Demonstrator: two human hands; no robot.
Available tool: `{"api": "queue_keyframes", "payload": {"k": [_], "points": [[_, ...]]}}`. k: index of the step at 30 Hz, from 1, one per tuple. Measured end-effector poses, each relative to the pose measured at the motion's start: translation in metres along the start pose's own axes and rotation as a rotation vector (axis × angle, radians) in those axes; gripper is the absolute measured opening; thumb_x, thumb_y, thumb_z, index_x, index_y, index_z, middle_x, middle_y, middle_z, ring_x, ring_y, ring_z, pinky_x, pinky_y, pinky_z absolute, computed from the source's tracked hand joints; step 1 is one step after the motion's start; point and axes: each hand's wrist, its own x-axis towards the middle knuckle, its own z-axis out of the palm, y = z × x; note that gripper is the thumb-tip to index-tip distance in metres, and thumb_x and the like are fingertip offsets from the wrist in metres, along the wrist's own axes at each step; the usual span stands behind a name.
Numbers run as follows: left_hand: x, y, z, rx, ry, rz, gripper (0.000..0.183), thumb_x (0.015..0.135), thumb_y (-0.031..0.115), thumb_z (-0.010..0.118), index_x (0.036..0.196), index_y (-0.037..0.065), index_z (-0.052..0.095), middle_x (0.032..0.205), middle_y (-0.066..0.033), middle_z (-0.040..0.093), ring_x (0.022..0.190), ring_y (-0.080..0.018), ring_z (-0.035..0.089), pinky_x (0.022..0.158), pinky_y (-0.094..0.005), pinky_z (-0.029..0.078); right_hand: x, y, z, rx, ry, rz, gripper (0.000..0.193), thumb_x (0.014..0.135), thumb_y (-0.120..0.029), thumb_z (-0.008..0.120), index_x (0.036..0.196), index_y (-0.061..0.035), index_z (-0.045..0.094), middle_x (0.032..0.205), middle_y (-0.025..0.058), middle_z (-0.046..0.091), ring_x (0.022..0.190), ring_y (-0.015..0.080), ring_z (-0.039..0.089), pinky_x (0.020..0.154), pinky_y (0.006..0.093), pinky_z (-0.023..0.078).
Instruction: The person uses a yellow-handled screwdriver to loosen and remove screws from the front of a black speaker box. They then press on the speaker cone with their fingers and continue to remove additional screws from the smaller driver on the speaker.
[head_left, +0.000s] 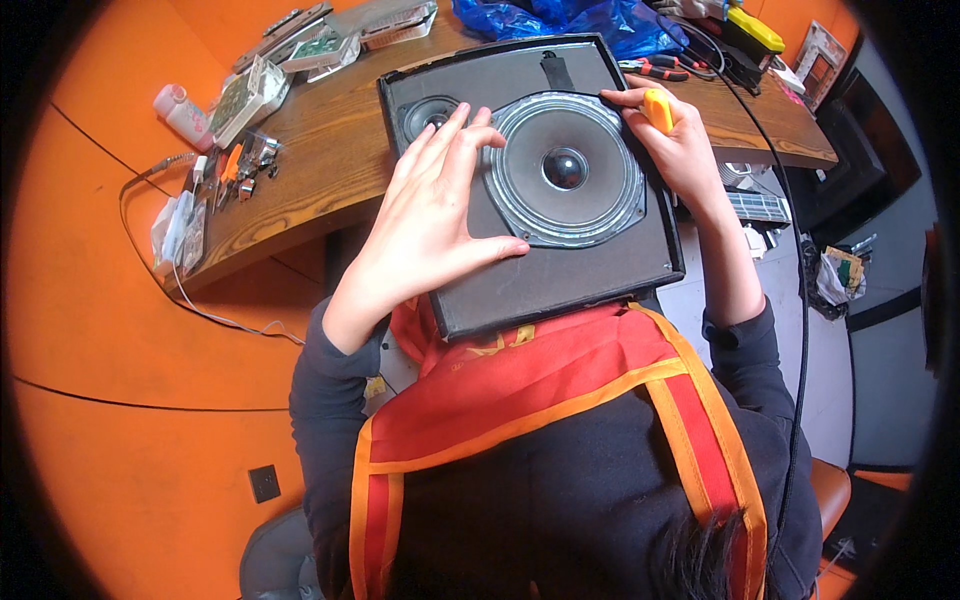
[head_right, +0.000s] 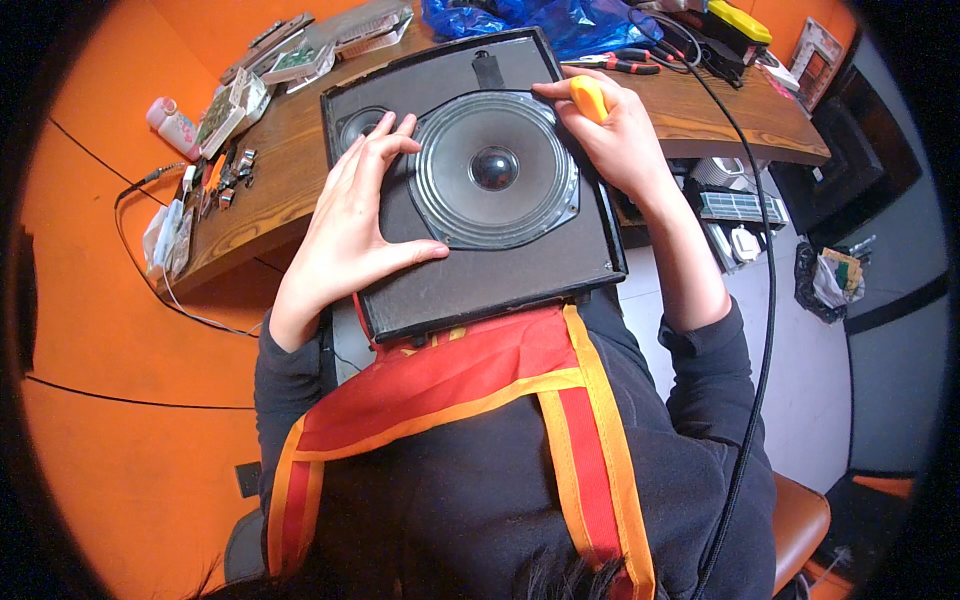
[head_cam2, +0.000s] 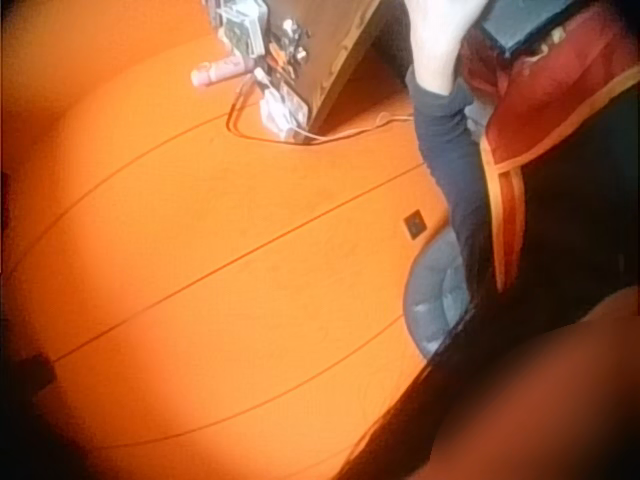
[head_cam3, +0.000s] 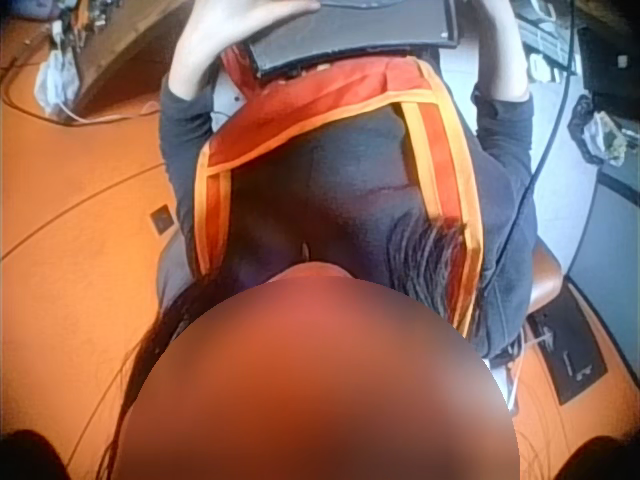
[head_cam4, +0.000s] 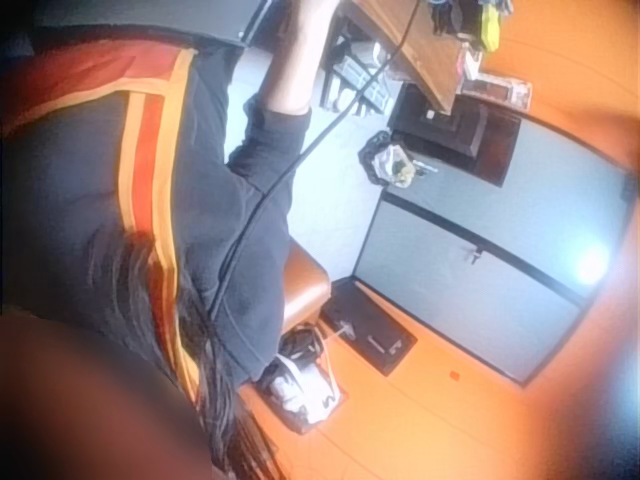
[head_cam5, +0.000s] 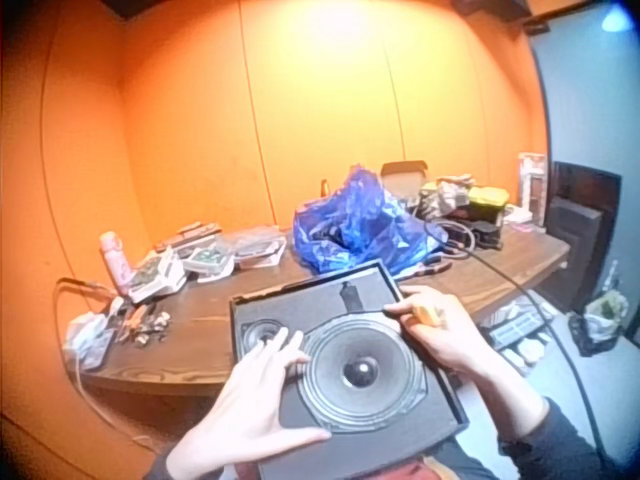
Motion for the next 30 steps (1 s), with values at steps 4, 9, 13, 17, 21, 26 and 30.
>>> {"api": "queue_keyframes", "payload": {"k": [4,9,13,17,21,26,30], "points": [[0.0,0.0,0.003,-0.005,0.037,-0.007,0.076,0.063,0.04,0.079,0.12,0.008,0.041,0.136,-0.0231,0.04,0.134,-0.0354,0.029,0.11,-0.0482,0.02,0.001,0.001,-0.001,-0.04,-0.008,-0.055,0.024,0.082,-0.01,0.056,0.102,-0.0057,0.068,0.11,0.0141,0.062,0.11,0.0237,0.055,0.093,0.032,0.04],[0.001,0.001,0.004,-0.012,0.056,-0.018,0.076,0.061,0.039,0.081,0.118,0.008,0.042,0.135,-0.0227,0.041,0.133,-0.0347,0.031,0.109,-0.0476,0.022,0.002,0.003,-0.002,-0.054,-0.039,-0.042,0.024,0.085,-0.005,0.053,0.105,-0.0008,0.065,0.112,0.0115,0.062,0.115,0.0204,0.051,0.097,0.0306,0.037],[0.0,0.001,0.005,-0.025,0.07,-0.036,0.076,0.059,0.04,0.082,0.116,0.008,0.043,0.134,-0.0223,0.042,0.131,-0.0346,0.033,0.109,-0.0474,0.023,0.002,0.003,-0.002,-0.056,-0.056,-0.034,0.024,0.085,-0.005,0.052,0.104,-0.0011,0.065,0.11,0.0102,0.063,0.114,0.0203,0.051,0.097,0.0309,0.037],[0.001,0.001,0.007,-0.044,0.082,-0.047,0.076,0.058,0.042,0.082,0.115,0.008,0.044,0.134,-0.0221,0.043,0.13,-0.0351,0.036,0.109,-0.0474,0.024,0.003,0.003,-0.002,-0.056,-0.019,-0.059,0.024,0.082,-0.01,0.056,0.103,-0.0066,0.068,0.107,0.0137,0.063,0.109,0.0227,0.054,0.095,0.0328,0.039],[0.001,0.001,0.008,-0.04,0.095,-0.045,0.077,0.057,0.043,0.083,0.115,0.009,0.044,0.133,-0.0221,0.043,0.129,-0.0353,0.036,0.108,-0.0474,0.025,0.003,0.005,-0.003,-0.083,-0.049,-0.055,0.024,0.084,-0.007,0.054,0.104,-0.0039,0.067,0.11,0.011,0.064,0.113,0.0208,0.052,0.097,0.0322,0.037],[0.0,0.001,0.01,-0.035,0.105,-0.045,0.077,0.056,0.043,0.083,0.114,0.009,0.045,0.132,-0.0219,0.044,0.129,-0.0354,0.036,0.107,-0.0475,0.025,0.004,0.008,-0.001,-0.064,-0.013,-0.082,0.024,0.082,-0.01,0.056,0.102,-0.0064,0.068,0.106,0.0142,0.063,0.106,0.0232,0.056,0.094,0.0322,0.04],[0.0,0.001,0.011,-0.037,0.117,-0.042,0.077,0.056,0.042,0.083,0.114,0.009,0.046,0.132,-0.022,0.044,0.129,-0.0354,0.036,0.107,-0.0475,0.025,0.004,0.007,-0.001,-0.068,-0.007,-0.087,0.023,0.082,-0.01,0.057,0.101,-0.0059,0.068,0.102,0.0128,0.063,0.099,0.0221,0.058,0.09,0.0313,0.042]]}}
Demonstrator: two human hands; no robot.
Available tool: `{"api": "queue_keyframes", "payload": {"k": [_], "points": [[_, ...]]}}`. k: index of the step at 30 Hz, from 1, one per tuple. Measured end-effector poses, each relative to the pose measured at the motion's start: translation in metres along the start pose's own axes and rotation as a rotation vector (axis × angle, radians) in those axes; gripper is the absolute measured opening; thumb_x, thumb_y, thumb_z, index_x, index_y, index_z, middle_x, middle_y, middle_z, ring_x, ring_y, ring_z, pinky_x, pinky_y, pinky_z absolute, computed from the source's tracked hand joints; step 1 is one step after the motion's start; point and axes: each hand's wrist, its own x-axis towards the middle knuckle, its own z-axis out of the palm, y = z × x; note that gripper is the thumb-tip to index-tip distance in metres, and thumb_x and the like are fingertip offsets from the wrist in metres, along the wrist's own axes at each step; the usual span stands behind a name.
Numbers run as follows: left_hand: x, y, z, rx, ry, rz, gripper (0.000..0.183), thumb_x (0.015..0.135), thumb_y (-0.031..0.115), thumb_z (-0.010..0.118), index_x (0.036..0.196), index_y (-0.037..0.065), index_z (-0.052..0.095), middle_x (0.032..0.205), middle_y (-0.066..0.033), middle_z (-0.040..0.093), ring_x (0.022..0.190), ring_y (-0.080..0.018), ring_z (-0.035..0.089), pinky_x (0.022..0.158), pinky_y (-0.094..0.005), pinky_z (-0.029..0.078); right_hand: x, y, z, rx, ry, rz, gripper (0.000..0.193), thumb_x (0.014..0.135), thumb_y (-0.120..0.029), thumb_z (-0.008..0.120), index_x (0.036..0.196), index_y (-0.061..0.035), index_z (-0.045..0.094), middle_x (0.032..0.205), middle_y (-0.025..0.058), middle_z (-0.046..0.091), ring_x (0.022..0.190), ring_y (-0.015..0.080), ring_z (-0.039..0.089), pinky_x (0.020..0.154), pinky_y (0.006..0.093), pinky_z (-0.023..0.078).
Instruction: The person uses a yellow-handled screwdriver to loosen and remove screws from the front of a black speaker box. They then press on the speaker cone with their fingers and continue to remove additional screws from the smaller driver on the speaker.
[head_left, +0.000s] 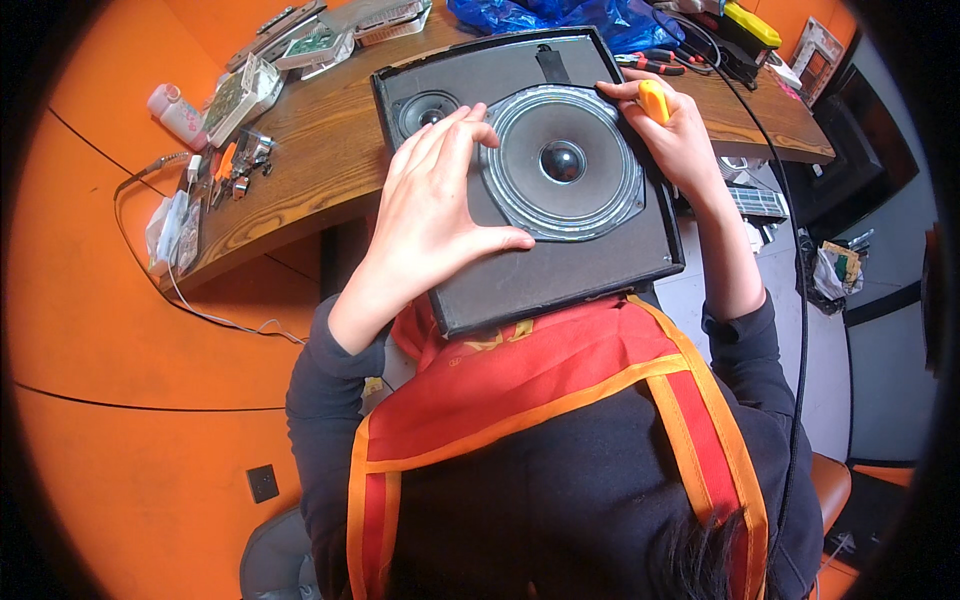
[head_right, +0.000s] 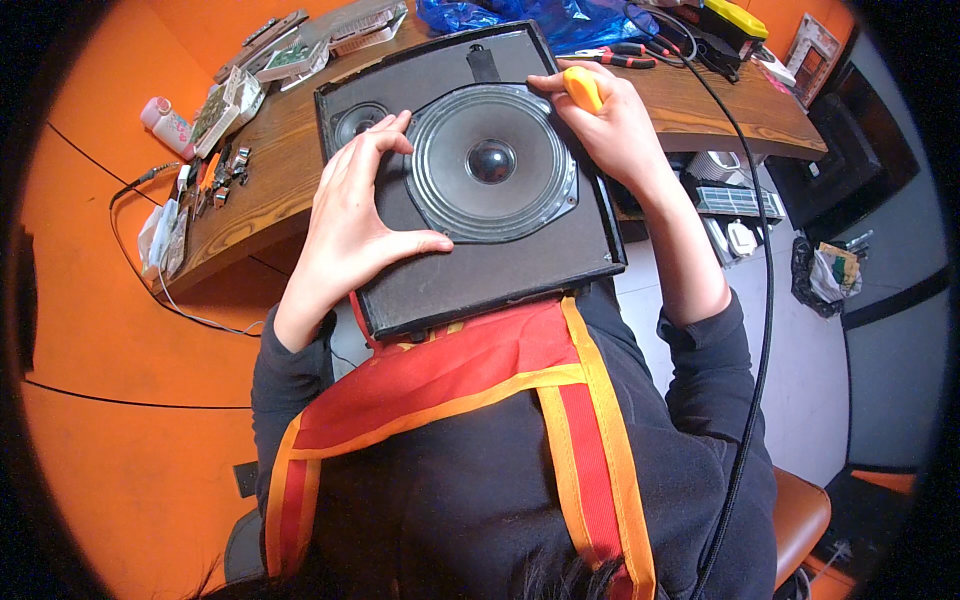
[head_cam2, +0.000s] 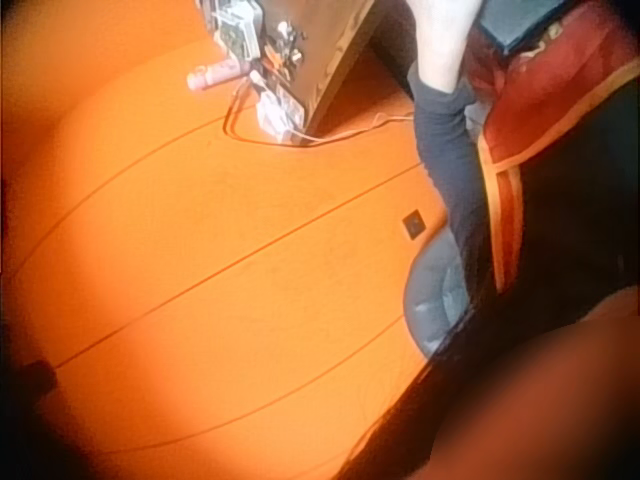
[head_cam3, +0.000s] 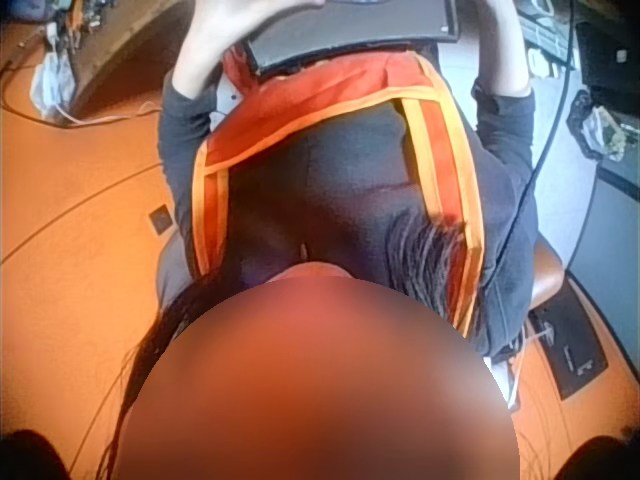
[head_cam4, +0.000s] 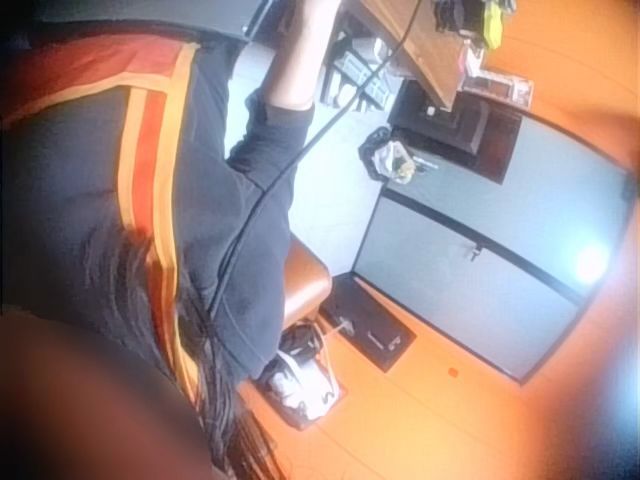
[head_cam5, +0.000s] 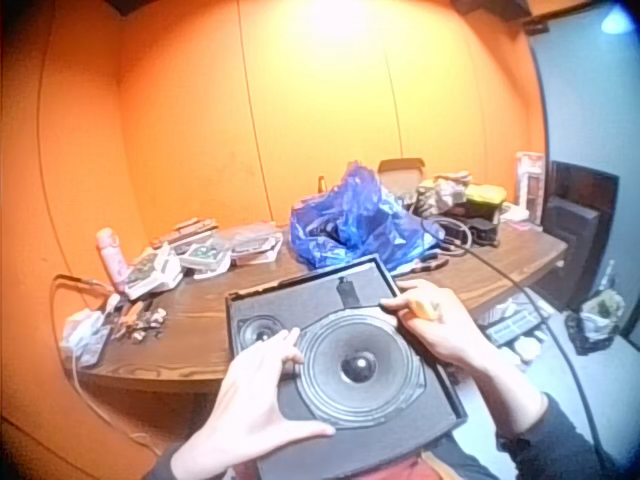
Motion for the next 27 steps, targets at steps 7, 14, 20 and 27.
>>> {"api": "queue_keyframes", "payload": {"k": [7,14,20,27], "points": [[-0.001,0.0017,-0.0006,0.016,-0.013,-0.012,0.076,0.056,0.041,0.083,0.114,0.009,0.046,0.134,-0.0212,0.043,0.13,-0.0346,0.034,0.108,-0.0472,0.025,-0.0019,-0.0073,-0.0039,0.041,-0.064,0.08,0.024,0.084,-0.005,0.053,0.105,-0.0022,0.065,0.112,0.0115,0.063,0.111,0.0201,0.054,0.096,0.0303,0.037],[-0.001,0.0075,-0.0036,0.066,-0.016,-0.021,0.075,0.054,0.039,0.084,0.113,0.01,0.046,0.138,-0.0139,0.043,0.133,-0.0336,0.031,0.106,-0.0466,0.027,-0.0034,-0.009,-0.0004,0.066,0.006,0.091,0.025,0.081,-0.008,0.056,0.103,-0.0053,0.068,0.11,0.0143,0.061,0.111,0.0225,0.054,0.094,0.0327,0.04],[-0.003,0.0089,-0.0042,0.141,-0.057,0.069,0.068,0.065,0.05,0.074,0.123,0.022,0.054,0.139,-0.0205,0.037,0.133,-0.0349,0.029,0.109,-0.0473,0.021,-0.0044,-0.0077,0.0003,0.094,0.002,0.105,0.025,0.082,-0.008,0.055,0.103,-0.005,0.068,0.109,0.0145,0.061,0.114,0.024,0.051,0.095,0.0333,0.039],[-0.0044,0.0072,-0.0013,0.204,-0.059,0.077,0.052,0.067,0.049,0.073,0.112,0.026,0.065,0.14,-0.0198,0.035,0.132,-0.0366,0.031,0.107,-0.0475,0.024,-0.0042,-0.0078,-0.0001,0.081,-0.006,0.108,0.025,0.083,-0.009,0.055,0.104,-0.0058,0.067,0.108,0.0153,0.061,0.114,0.0239,0.051,0.095,0.034,0.039]]}}
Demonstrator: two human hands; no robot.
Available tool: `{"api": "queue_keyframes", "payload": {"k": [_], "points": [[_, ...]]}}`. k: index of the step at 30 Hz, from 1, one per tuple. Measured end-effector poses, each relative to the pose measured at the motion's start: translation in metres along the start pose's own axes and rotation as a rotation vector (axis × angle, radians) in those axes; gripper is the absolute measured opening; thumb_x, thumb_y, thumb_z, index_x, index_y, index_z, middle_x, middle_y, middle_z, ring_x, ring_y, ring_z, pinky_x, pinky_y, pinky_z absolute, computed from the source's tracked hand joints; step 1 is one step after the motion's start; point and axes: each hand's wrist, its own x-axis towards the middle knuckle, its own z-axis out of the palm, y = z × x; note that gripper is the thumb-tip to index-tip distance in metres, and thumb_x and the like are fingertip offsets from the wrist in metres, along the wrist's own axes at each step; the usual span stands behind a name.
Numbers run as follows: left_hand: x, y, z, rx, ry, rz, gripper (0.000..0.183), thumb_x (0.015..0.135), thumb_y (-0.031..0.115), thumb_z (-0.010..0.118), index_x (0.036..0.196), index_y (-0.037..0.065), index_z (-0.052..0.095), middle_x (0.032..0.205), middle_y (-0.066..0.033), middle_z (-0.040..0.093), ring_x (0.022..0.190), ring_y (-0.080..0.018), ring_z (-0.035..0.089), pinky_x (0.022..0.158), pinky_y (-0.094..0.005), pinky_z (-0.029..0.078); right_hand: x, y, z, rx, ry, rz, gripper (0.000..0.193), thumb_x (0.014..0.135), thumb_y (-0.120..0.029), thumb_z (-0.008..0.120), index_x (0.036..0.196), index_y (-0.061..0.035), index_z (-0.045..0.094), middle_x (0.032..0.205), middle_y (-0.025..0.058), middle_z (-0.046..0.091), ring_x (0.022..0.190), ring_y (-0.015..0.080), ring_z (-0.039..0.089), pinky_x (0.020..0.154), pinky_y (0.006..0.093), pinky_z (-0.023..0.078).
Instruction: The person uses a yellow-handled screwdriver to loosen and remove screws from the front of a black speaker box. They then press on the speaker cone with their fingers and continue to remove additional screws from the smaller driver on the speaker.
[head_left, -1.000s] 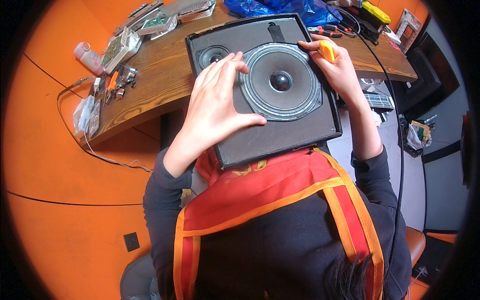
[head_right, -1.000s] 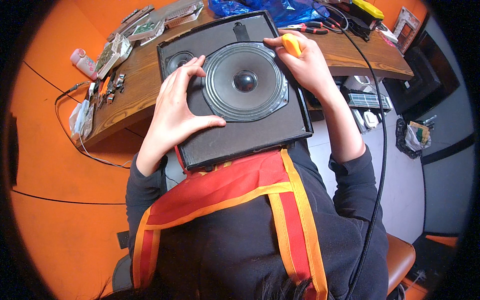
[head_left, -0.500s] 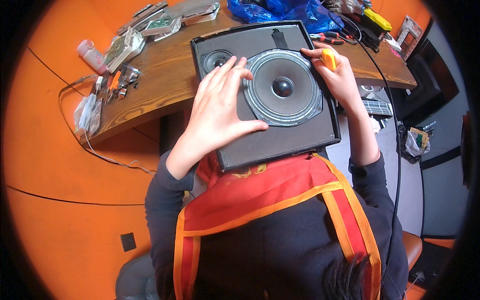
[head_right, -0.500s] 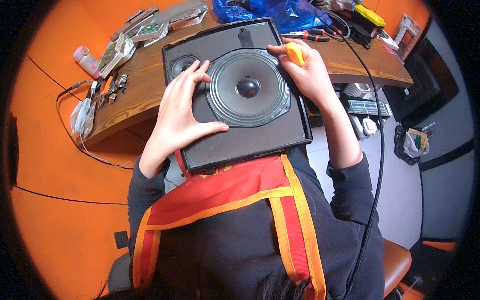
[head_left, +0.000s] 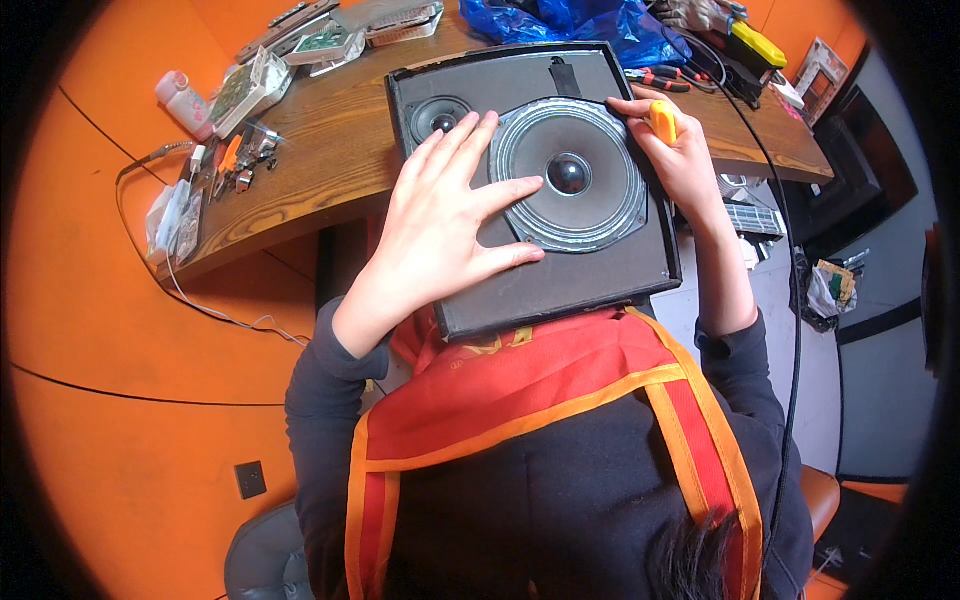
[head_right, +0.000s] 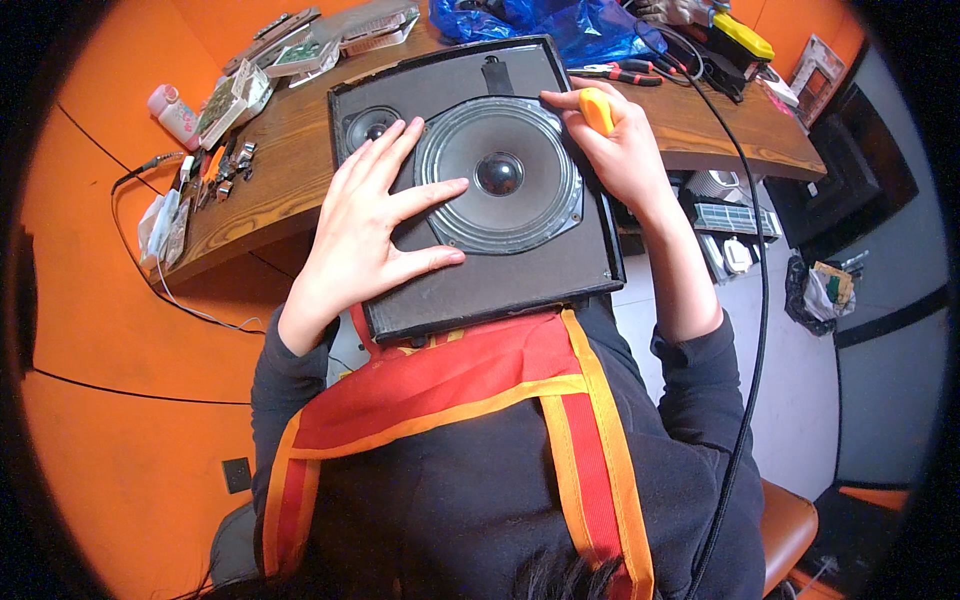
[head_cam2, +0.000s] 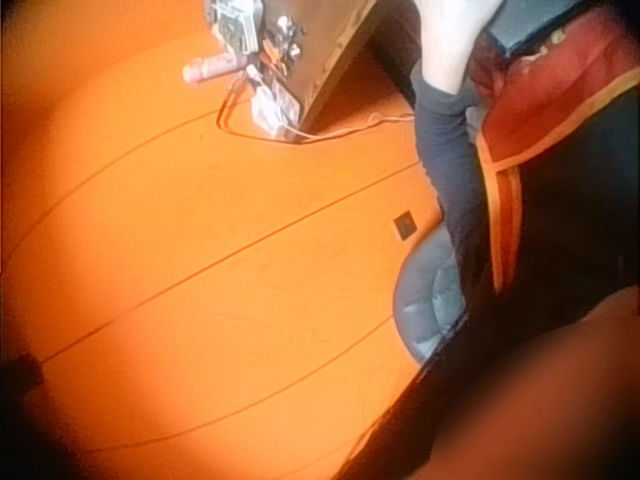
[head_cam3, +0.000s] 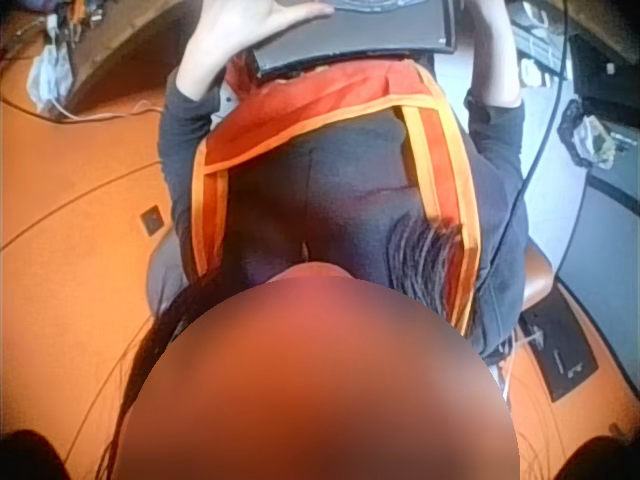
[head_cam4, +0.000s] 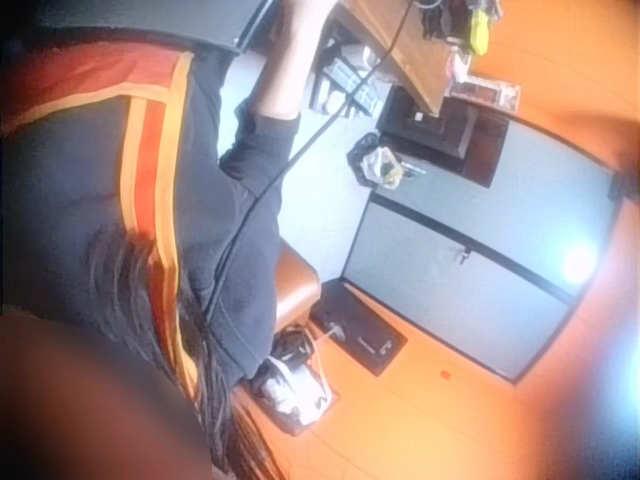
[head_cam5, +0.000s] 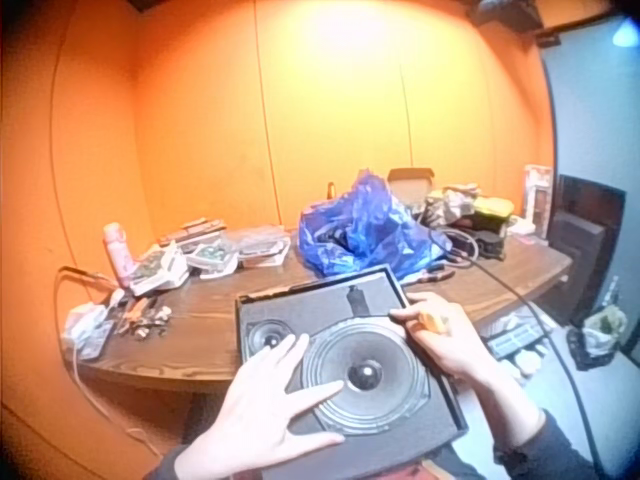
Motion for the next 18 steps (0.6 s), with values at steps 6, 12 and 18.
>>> {"api": "queue_keyframes", "payload": {"k": [6,12,18], "points": [[0.001,0.001,-0.001,0.012,-0.012,0.001,0.051,0.068,0.049,0.072,0.112,0.024,0.065,0.14,-0.0212,0.035,0.132,-0.0369,0.031,0.108,-0.0475,0.024,0.0,0.001,0.0,0.029,0.001,0.025,0.025,0.083,-0.009,0.054,0.105,-0.0061,0.067,0.11,0.0147,0.06,0.113,0.0242,0.052,0.094,0.0335,0.039],[0.0,0.002,0.001,0.067,-0.031,0.029,0.057,0.071,0.052,0.068,0.119,0.022,0.059,0.14,-0.0245,0.032,0.133,-0.039,0.028,0.109,-0.0498,0.021,-0.001,0.007,0.0,0.013,-0.011,-0.031,0.025,0.083,-0.007,0.055,0.105,-0.0049,0.067,0.11,0.0114,0.06,0.102,0.0186,0.056,0.091,0.0296,0.04],[-0.009,-0.001,0.002,-0.216,0.161,-0.026,0.068,0.074,0.049,0.068,0.132,0.02,0.048,0.148,-0.0211,0.019,0.138,-0.0395,0.014,0.109,-0.0515,0.018,-0.002,0.008,-0.002,0.063,-0.021,0.092,0.025,0.088,-0.008,0.052,0.108,0.0009,0.063,0.116,0.0133,0.058,0.116,0.0216,0.048,0.098,0.0336,0.034]]}}
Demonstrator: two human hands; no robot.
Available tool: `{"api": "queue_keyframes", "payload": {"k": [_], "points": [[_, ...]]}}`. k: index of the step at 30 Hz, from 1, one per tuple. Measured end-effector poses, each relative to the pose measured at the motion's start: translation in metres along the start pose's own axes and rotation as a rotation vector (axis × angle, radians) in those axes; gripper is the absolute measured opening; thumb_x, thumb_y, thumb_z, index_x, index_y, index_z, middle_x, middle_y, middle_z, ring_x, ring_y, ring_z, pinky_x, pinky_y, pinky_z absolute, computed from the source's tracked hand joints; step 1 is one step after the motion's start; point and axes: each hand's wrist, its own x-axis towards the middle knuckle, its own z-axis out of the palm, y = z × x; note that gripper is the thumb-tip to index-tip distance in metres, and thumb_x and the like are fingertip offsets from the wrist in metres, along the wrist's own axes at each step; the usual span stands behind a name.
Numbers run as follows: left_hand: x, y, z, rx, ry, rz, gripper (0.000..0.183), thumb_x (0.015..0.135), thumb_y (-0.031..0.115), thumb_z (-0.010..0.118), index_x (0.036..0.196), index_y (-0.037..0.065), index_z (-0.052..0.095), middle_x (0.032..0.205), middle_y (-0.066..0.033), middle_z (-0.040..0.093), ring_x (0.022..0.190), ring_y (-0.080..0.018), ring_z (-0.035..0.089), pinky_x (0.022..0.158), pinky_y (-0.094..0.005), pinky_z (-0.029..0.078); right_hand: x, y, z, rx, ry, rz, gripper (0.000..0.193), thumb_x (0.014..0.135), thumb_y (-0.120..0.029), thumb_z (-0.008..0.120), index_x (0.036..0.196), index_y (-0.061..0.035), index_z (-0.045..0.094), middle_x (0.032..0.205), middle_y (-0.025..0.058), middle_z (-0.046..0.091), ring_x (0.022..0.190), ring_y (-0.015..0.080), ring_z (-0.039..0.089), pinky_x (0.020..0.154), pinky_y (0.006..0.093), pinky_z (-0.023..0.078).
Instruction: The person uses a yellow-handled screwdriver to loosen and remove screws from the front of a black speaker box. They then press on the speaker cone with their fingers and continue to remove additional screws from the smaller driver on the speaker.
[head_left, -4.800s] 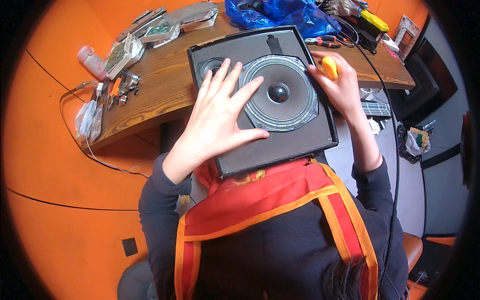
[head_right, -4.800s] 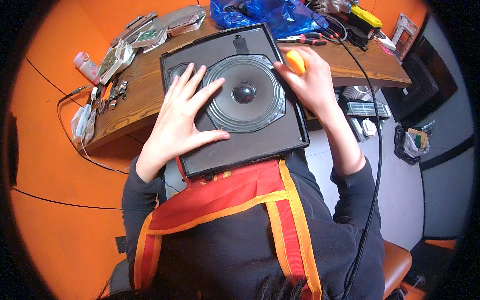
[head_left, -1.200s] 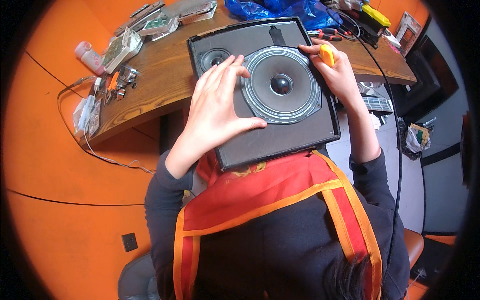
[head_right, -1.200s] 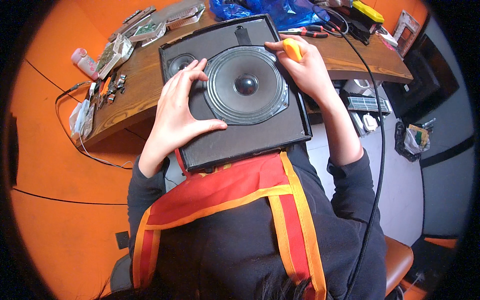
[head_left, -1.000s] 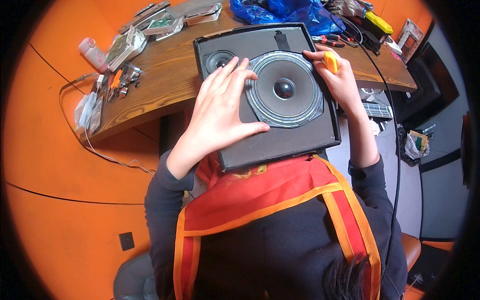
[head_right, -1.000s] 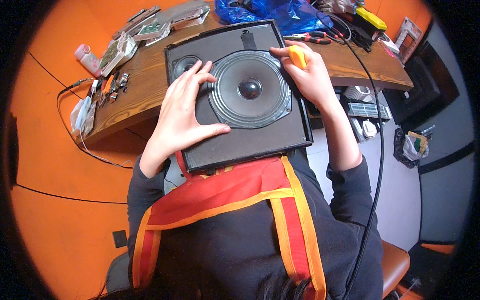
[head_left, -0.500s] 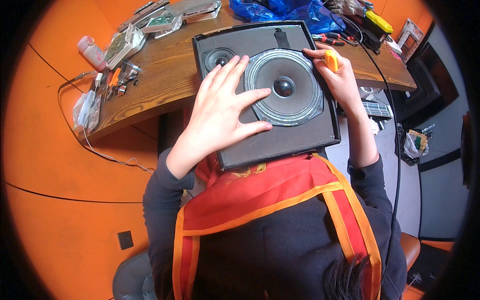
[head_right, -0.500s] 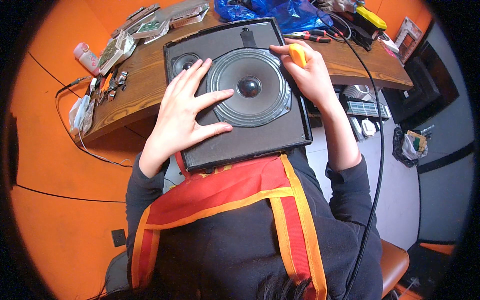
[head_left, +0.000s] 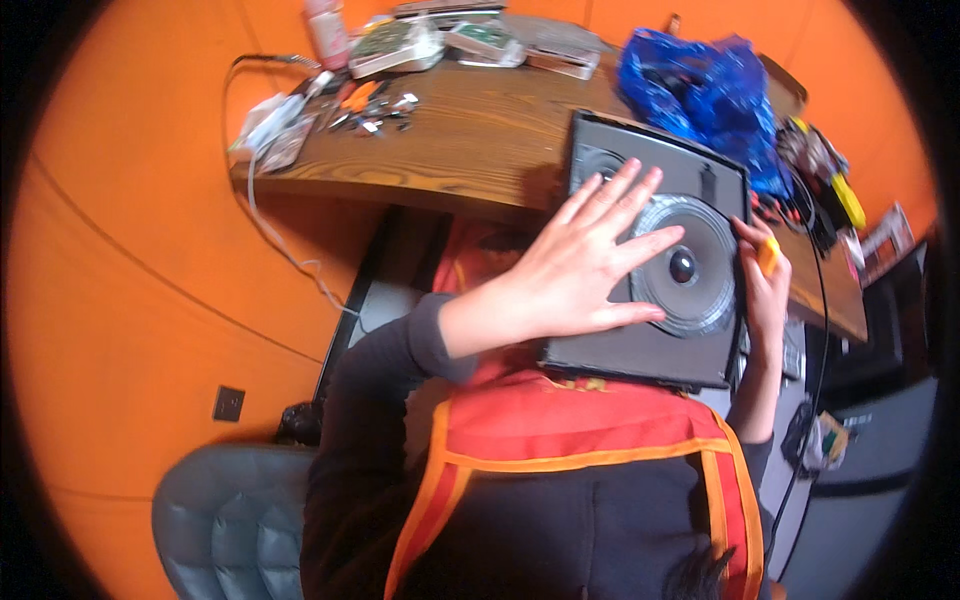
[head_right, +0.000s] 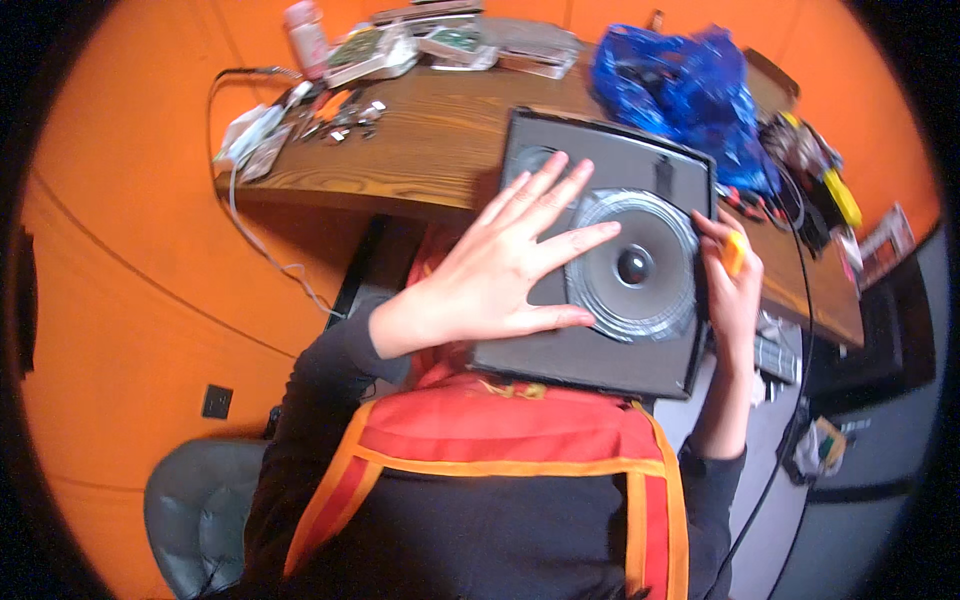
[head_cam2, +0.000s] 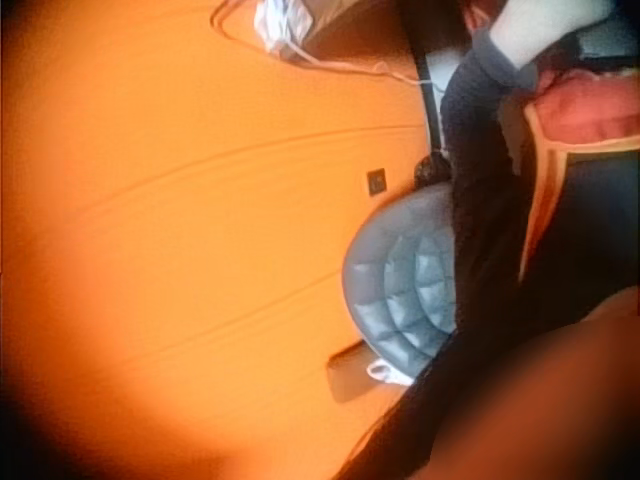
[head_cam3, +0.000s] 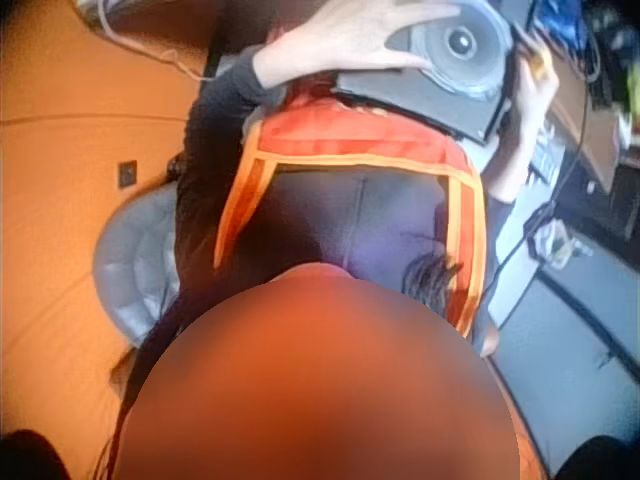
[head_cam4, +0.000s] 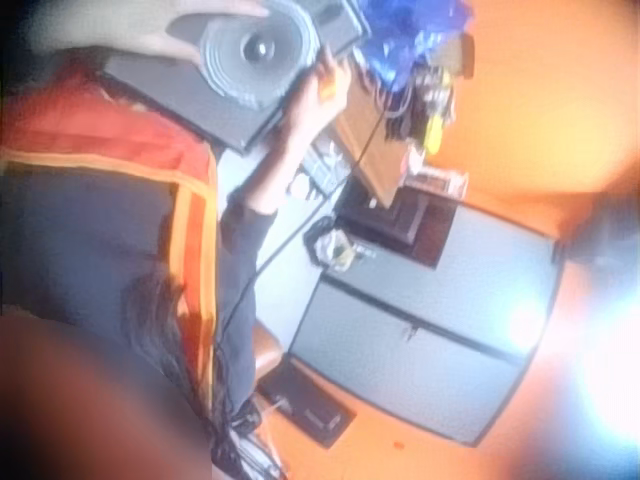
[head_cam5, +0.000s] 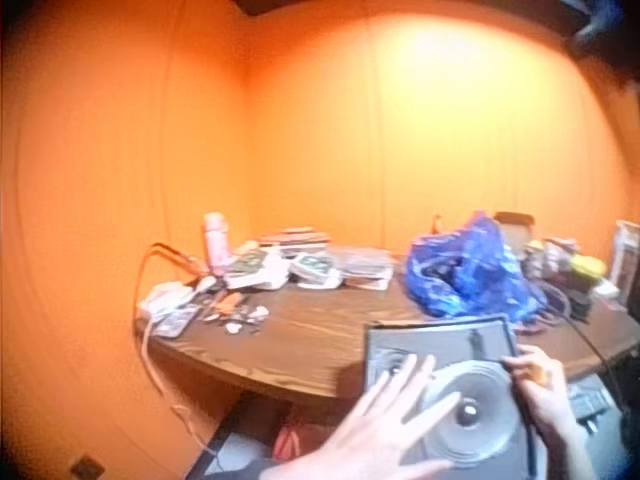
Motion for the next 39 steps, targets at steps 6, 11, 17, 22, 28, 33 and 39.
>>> {"api": "queue_keyframes", "payload": {"k": [6,11,17,22,28,33,39], "points": [[-0.035,0.0,-0.004,-0.187,0.056,-0.197,0.078,0.076,0.047,0.067,0.14,0.014,0.036,0.149,-0.0227,0.014,0.137,-0.0422,0.012,0.107,-0.0519,0.02,0.002,0.013,-0.009,-0.017,-0.025,-0.01,0.023,0.089,-0.007,0.05,0.106,0.0026,0.062,0.115,0.0105,0.061,0.122,0.022,0.044,0.103,0.0354,0.029],[-0.057,0.009,0.012,-0.382,0.157,-0.256,0.097,0.077,0.038,0.068,0.147,0.016,0.005,0.148,-0.0244,-0.016,0.138,-0.043,-0.006,0.109,-0.0521,0.011,0.0,0.015,-0.009,-0.006,-0.025,0.015,0.024,0.09,-0.007,0.05,0.108,0.0024,0.062,0.117,0.0111,0.059,0.122,0.0215,0.044,0.103,0.0346,0.029],[-0.072,0.004,0.031,-0.864,0.153,-0.392,0.091,0.084,0.026,0.058,0.146,0.008,-0.005,0.151,-0.02,-0.006,0.14,-0.0322,-0.005,0.112,-0.0399,0.004,-0.001,0.009,-0.007,-0.009,-0.018,-0.023,0.024,0.09,-0.005,0.049,0.11,0.0036,0.06,0.115,0.0118,0.058,0.111,0.019,0.052,0.097,0.0299,0.035],[-0.078,0.003,0.038,-0.877,0.163,-0.413,0.086,0.084,0.023,0.055,0.146,0.009,-0.003,0.152,-0.0169,-0.005,0.141,-0.0297,-0.004,0.112,-0.0388,0.004,-0.001,0.008,-0.006,0.026,-0.02,-0.017,0.024,0.09,-0.003,0.048,0.11,0.0043,0.059,0.115,0.0116,0.057,0.108,0.0186,0.054,0.096,0.0292,0.037],[-0.078,0.003,0.037,-0.865,0.187,-0.395,0.085,0.084,0.023,0.055,0.146,0.008,0.0,0.152,-0.0167,-0.001,0.141,-0.0288,-0.001,0.112,-0.0376,0.006,-0.003,0.004,-0.003,0.054,-0.015,-0.006,0.023,0.089,-0.003,0.05,0.109,0.0036,0.06,0.116,0.0114,0.056,0.108,0.0184,0.053,0.095,0.0282,0.037],[-0.078,0.005,0.037,-0.897,0.211,-0.414,0.084,0.083,0.023,0.055,0.146,0.006,0.001,0.152,-0.0171,0.0,0.141,-0.0291,0.001,0.112,-0.0371,0.007,-0.004,0.002,-0.002,0.028,0.008,-0.008,0.023,0.088,-0.003,0.052,0.108,0.0003,0.063,0.121,0.014,0.052,0.113,0.0194,0.049,0.096,0.0296,0.035],[-0.077,0.005,0.034,-0.874,0.164,-0.423,0.085,0.083,0.021,0.05,0.145,0.003,-0.004,0.153,-0.0138,-0.003,0.141,-0.0236,0.0,0.112,-0.0342,0.004,-0.004,0.004,-0.001,0.059,0.007,0.008,0.023,0.087,-0.003,0.053,0.107,-0.0007,0.064,0.121,0.0147,0.053,0.114,0.0208,0.049,0.096,0.031,0.035]]}}
